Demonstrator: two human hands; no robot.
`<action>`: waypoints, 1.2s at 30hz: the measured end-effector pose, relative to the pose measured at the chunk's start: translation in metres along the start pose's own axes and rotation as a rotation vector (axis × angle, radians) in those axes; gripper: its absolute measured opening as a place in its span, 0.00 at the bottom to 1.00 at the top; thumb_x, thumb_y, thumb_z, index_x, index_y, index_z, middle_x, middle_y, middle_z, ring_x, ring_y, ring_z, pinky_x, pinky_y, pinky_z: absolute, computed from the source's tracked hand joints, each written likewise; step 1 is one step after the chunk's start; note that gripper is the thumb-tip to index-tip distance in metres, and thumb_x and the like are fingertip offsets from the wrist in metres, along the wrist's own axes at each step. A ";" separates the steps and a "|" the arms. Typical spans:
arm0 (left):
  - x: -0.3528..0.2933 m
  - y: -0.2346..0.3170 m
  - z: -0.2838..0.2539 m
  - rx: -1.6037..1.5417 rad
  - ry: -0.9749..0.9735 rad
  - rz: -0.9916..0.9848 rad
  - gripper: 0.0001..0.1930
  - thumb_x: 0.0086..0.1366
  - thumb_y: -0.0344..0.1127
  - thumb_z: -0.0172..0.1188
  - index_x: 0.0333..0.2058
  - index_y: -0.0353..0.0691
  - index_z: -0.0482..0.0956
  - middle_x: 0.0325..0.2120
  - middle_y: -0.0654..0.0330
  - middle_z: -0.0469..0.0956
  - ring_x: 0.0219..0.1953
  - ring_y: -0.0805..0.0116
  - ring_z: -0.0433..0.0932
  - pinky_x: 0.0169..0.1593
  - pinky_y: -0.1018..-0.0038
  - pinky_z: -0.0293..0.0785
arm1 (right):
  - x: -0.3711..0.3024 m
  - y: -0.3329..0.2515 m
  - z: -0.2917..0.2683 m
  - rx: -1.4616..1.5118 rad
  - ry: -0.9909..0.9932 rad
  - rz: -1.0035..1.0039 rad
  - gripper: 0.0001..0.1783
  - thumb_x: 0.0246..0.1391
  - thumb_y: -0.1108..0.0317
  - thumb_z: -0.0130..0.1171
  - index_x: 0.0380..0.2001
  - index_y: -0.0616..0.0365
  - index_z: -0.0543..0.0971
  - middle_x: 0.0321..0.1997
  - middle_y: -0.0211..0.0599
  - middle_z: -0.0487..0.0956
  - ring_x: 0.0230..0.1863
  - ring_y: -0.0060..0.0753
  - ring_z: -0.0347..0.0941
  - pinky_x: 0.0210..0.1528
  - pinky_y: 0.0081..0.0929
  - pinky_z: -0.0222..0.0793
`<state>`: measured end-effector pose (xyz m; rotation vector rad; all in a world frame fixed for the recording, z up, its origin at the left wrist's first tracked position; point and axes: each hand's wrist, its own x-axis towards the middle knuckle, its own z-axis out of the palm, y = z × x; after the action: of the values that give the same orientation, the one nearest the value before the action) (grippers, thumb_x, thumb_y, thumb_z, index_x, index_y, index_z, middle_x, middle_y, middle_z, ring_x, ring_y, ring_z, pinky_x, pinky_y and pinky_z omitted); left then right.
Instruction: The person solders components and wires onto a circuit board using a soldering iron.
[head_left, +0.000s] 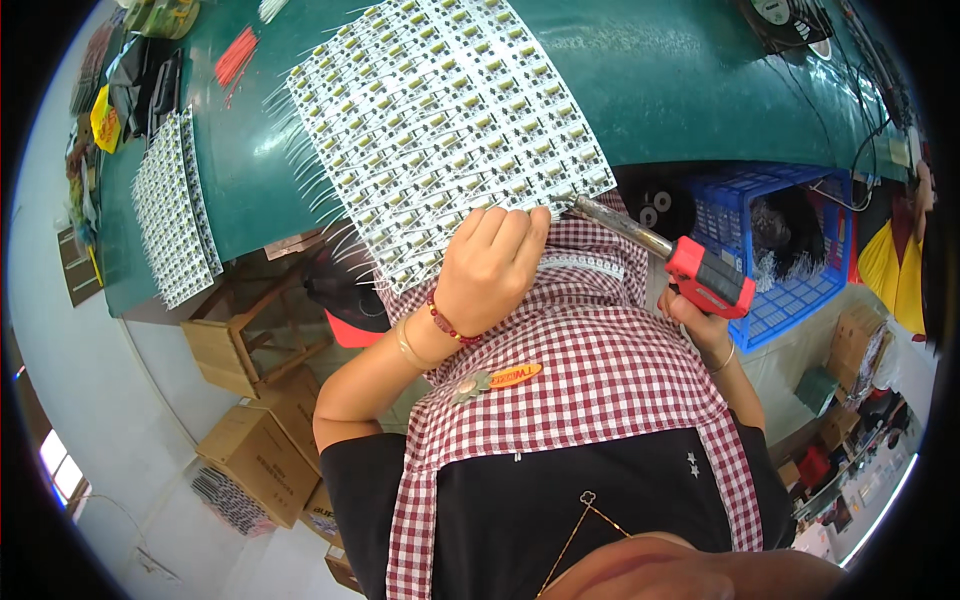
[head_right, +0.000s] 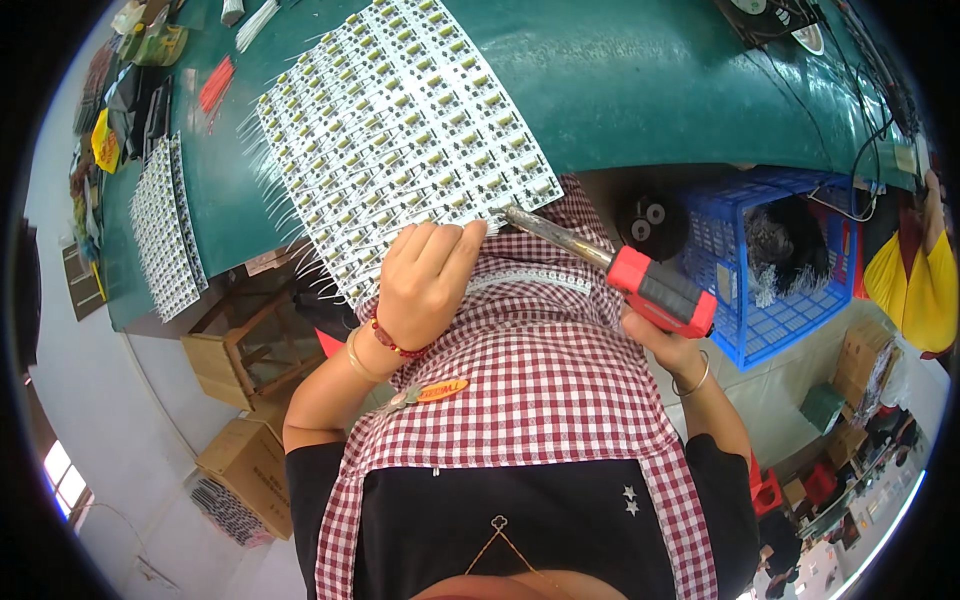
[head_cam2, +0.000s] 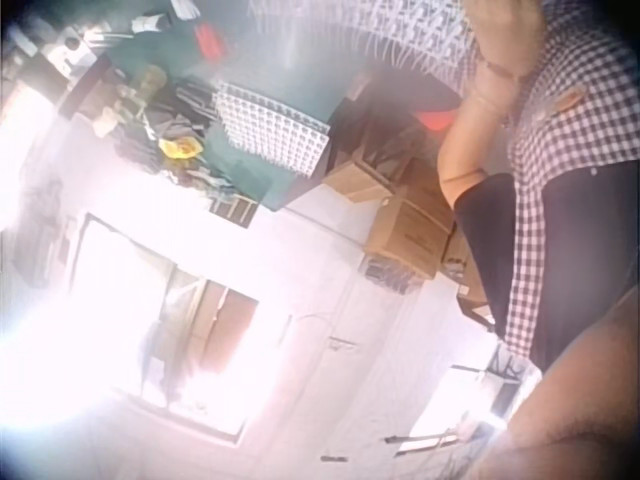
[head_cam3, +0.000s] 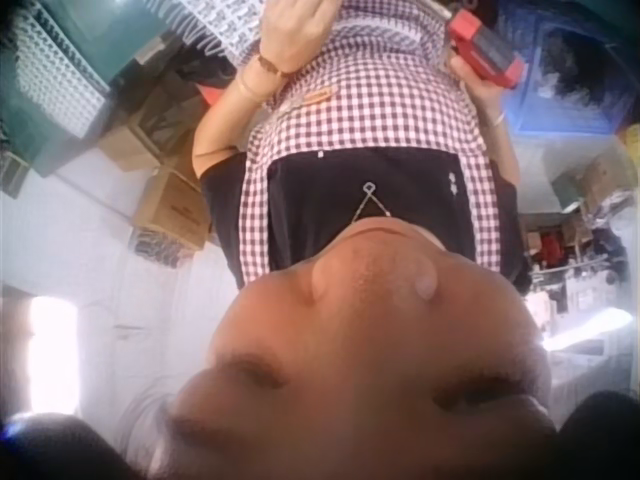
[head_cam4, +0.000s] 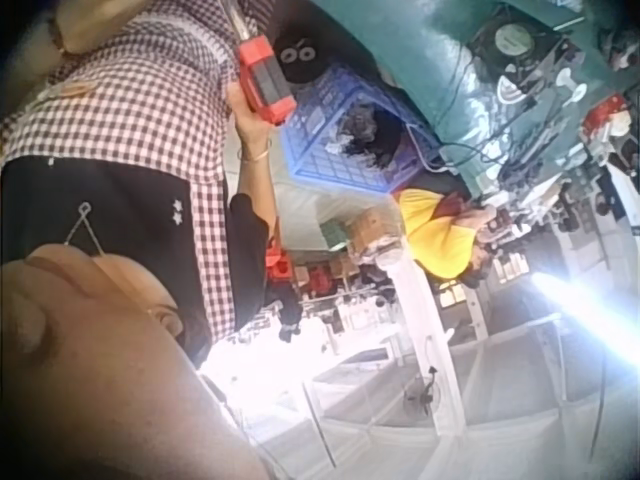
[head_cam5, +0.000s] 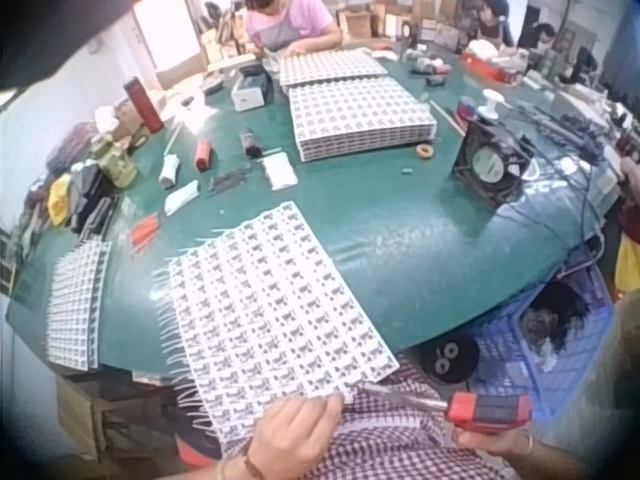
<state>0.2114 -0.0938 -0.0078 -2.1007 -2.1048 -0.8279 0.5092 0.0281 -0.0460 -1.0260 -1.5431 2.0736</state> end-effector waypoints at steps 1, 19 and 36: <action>0.000 0.000 0.001 -0.002 -0.013 -0.005 0.15 0.50 0.22 0.59 0.40 0.30 0.78 0.23 0.60 0.69 0.25 0.67 0.69 0.30 0.72 0.66 | 0.001 -0.002 0.001 -0.001 0.000 -0.001 0.16 0.47 0.75 0.67 0.41 0.63 0.79 0.32 0.29 0.79 0.31 0.20 0.73 0.37 0.22 0.69; 0.001 -0.003 0.001 -0.004 -0.039 0.003 0.16 0.49 0.21 0.58 0.40 0.30 0.78 0.24 0.60 0.68 0.25 0.66 0.69 0.31 0.71 0.67 | 0.011 -0.005 0.003 -0.455 -0.036 -0.211 0.12 0.36 0.73 0.67 0.28 0.60 0.79 0.27 0.35 0.77 0.25 0.33 0.75 0.28 0.27 0.67; -0.002 0.000 0.000 0.006 -0.074 0.009 0.16 0.50 0.22 0.57 0.40 0.30 0.78 0.25 0.60 0.69 0.26 0.67 0.69 0.32 0.72 0.66 | 0.017 -0.023 0.010 -0.809 -0.125 -0.500 0.14 0.37 0.73 0.68 0.32 0.61 0.80 0.29 0.36 0.79 0.27 0.34 0.76 0.30 0.29 0.68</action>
<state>0.2114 -0.0960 -0.0090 -2.1691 -2.1290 -0.7528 0.4878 0.0400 -0.0291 -0.6174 -2.4772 1.1910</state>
